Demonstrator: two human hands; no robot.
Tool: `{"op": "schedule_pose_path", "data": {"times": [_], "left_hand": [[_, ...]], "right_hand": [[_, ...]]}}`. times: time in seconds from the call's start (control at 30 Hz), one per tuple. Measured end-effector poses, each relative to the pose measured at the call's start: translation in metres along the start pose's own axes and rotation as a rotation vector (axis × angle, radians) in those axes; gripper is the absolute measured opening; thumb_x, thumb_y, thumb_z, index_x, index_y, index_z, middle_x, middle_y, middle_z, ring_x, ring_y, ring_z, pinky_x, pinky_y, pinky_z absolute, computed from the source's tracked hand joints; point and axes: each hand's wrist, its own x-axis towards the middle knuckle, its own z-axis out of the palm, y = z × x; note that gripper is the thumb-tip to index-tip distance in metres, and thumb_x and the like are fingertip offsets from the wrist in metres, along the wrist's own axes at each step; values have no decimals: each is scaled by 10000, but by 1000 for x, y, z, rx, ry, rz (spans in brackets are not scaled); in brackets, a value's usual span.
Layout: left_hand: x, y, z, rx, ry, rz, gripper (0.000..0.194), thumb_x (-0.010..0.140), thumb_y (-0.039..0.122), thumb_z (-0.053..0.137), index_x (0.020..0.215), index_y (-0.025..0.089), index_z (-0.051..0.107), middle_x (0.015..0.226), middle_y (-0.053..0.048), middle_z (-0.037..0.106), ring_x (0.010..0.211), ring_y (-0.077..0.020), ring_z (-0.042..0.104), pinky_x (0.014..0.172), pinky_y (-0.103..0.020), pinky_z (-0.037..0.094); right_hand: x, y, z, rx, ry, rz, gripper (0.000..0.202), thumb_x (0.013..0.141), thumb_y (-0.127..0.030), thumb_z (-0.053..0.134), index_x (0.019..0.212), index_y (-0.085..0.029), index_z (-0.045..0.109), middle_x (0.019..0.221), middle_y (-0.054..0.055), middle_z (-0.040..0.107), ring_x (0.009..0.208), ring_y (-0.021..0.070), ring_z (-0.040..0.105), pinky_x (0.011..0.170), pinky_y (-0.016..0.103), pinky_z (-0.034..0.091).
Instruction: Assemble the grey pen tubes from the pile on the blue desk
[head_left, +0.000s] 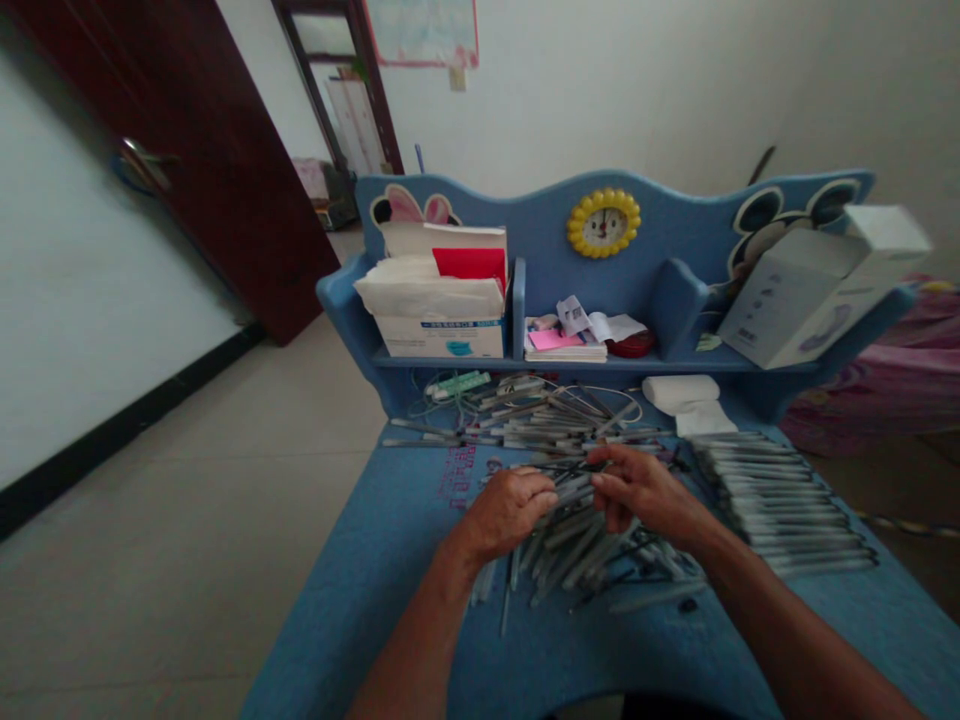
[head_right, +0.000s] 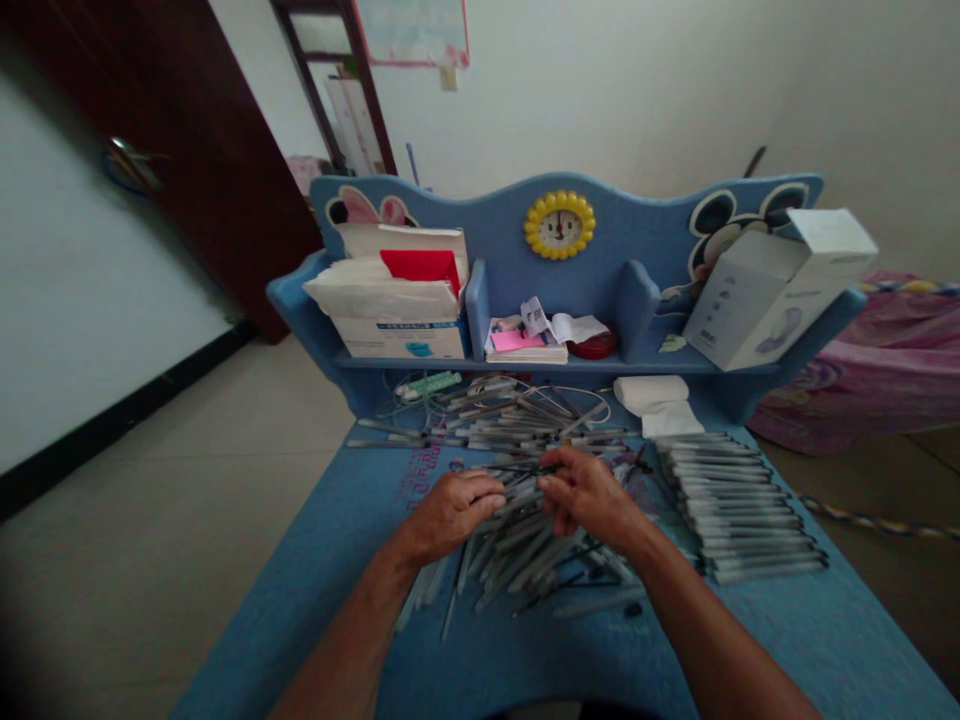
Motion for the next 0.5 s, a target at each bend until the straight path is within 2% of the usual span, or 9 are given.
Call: {"op": "schedule_pose_path", "data": {"times": [0.17,0.23,0.3,0.33,0.4,0.5], "left_hand": [[0,-1,0,-5,-1,4,226,853,229,425,766,151,618,729,-25,595,737,-137,547,679,-228,389],[0,-2,1,8,-9,7,226,854,230,427,755,151,614,717,-21,588,727,-136,544,678,-230,385],[0,-2,1,12,-13,10,228,856,228,423,753,151,612,713,-20,584,726,-136,543,675,-230,382],[0,-1,1,10,-10,9,229,856,226,422,749,151,610,713,-20,583,727,-136,542,674,-230,380],[0,-1,1,-3,-10,6,232,855,223,421,738,149,607,708,-20,578,726,-135,540,671,-228,378],[0,-1,1,-32,-17,9,223,850,221,432,744,144,612,709,-21,580,729,-135,539,682,-227,378]], "right_hand": [[1,1,0,-61,29,15,282,801,-451,441,721,-181,455,480,-52,552,304,88,491,310,184,351],[1,2,0,23,5,1,248,764,-417,509,826,-181,465,538,-57,580,352,96,533,347,194,401],[1,2,-1,72,-4,6,344,735,-394,562,981,-188,438,604,-61,603,395,106,567,370,205,435],[1,2,-1,61,-2,20,354,741,-403,557,994,-189,436,603,-60,603,389,106,565,358,201,428],[2,3,0,-15,3,44,283,782,-448,492,868,-178,475,532,-59,578,333,90,524,314,177,379],[3,4,1,-59,0,36,332,804,-478,434,662,-178,444,454,-55,541,293,70,486,297,158,343]]}}
